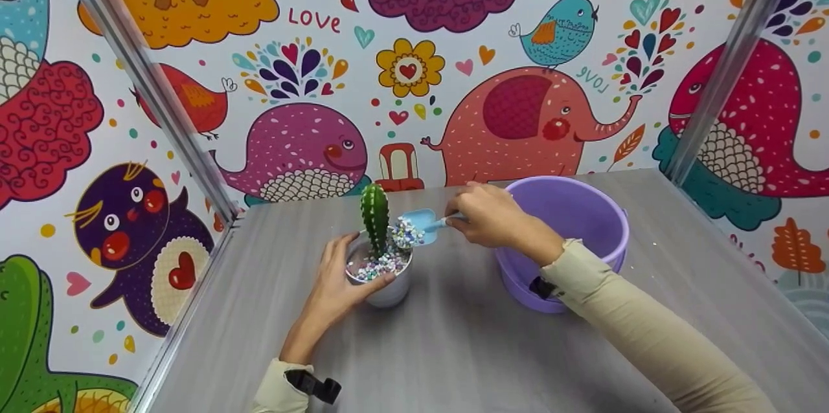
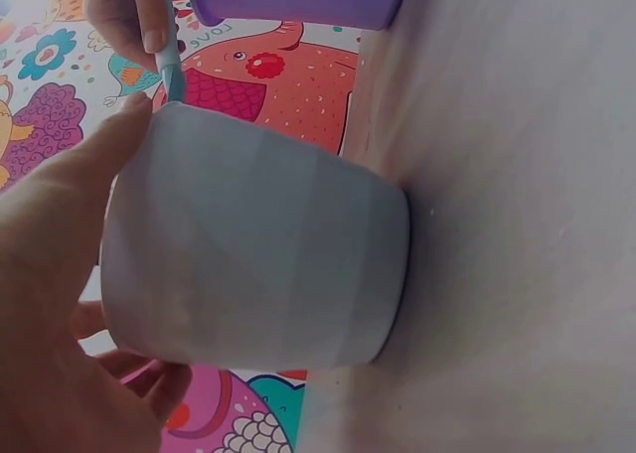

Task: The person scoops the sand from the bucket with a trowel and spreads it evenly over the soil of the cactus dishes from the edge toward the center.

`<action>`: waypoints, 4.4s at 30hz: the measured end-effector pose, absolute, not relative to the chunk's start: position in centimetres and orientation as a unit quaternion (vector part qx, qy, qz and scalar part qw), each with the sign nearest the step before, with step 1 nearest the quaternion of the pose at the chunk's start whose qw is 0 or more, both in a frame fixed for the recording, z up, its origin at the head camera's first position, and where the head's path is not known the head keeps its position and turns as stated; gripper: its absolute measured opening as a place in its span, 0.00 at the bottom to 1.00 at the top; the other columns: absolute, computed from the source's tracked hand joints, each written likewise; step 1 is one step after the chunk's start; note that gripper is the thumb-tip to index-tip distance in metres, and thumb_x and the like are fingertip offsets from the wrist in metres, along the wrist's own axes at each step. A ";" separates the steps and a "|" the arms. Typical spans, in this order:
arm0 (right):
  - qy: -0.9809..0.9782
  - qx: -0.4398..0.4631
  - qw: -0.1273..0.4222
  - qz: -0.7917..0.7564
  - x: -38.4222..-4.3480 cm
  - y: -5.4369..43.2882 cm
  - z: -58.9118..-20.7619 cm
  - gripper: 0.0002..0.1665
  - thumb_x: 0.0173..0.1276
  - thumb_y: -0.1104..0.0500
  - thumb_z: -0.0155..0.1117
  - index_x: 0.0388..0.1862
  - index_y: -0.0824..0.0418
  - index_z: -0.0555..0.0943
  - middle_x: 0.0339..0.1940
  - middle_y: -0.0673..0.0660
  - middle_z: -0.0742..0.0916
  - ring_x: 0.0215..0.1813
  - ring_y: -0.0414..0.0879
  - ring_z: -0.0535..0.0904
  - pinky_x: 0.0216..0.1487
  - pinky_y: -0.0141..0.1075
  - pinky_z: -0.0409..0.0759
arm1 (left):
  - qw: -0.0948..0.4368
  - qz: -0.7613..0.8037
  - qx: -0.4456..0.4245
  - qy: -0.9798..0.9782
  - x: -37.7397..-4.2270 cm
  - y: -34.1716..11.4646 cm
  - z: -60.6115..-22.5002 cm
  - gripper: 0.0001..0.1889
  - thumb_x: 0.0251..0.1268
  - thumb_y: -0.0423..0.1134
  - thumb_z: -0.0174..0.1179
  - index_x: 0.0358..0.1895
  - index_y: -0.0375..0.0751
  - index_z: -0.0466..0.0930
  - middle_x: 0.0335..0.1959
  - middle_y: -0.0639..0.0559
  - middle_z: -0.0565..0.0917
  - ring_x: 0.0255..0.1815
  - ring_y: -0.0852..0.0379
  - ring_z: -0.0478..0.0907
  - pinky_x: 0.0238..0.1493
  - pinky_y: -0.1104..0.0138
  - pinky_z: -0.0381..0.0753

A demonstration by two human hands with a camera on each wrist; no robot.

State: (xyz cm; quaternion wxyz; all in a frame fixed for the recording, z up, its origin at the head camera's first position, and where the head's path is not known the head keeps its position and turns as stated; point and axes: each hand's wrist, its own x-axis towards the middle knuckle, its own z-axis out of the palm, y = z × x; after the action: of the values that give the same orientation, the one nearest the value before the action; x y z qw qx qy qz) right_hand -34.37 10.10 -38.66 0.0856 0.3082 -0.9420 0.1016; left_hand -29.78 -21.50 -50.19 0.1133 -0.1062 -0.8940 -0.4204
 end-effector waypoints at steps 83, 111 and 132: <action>-0.933 0.328 0.129 0.079 -31.2 7.9 -37.5 0.11 0.70 0.52 0.80 0.47 0.55 0.95 0.40 0.52 0.95 0.41 0.49 0.88 0.38 0.42 0.89 | 0.080 -0.451 -0.118 -0.881 -29.9 -21.7 -50.4 0.64 0.48 0.64 0.85 0.87 0.52 0.56 0.87 0.42 0.57 0.85 0.36 0.61 0.82 0.35 0.65; -0.934 0.315 0.127 0.110 -31.2 8.4 -37.4 0.12 0.72 0.49 0.78 0.46 0.54 0.96 0.39 0.51 0.95 0.33 0.44 0.83 0.31 0.38 0.84 | 0.087 -0.427 -0.094 -0.895 -29.7 -21.0 -50.4 0.63 0.48 0.69 0.82 0.86 0.52 0.57 0.80 0.43 0.59 0.82 0.40 0.58 0.81 0.35 0.66; -0.938 0.289 0.144 0.131 -32.6 9.2 -37.9 0.10 0.71 0.53 0.79 0.47 0.54 0.95 0.44 0.53 0.95 0.41 0.49 0.88 0.35 0.43 0.88 | 0.058 -0.465 -0.104 -0.877 -30.1 -22.6 -50.3 0.62 0.48 0.62 0.85 0.86 0.54 0.59 0.83 0.42 0.64 0.82 0.41 0.62 0.81 0.33 0.65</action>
State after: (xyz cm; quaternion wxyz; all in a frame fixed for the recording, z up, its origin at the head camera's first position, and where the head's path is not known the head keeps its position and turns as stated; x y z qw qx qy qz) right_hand -32.56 9.18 -37.93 0.1438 0.2886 -0.9375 0.1306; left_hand -30.06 -22.64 -50.29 0.0578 -0.1042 -0.8773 -0.4650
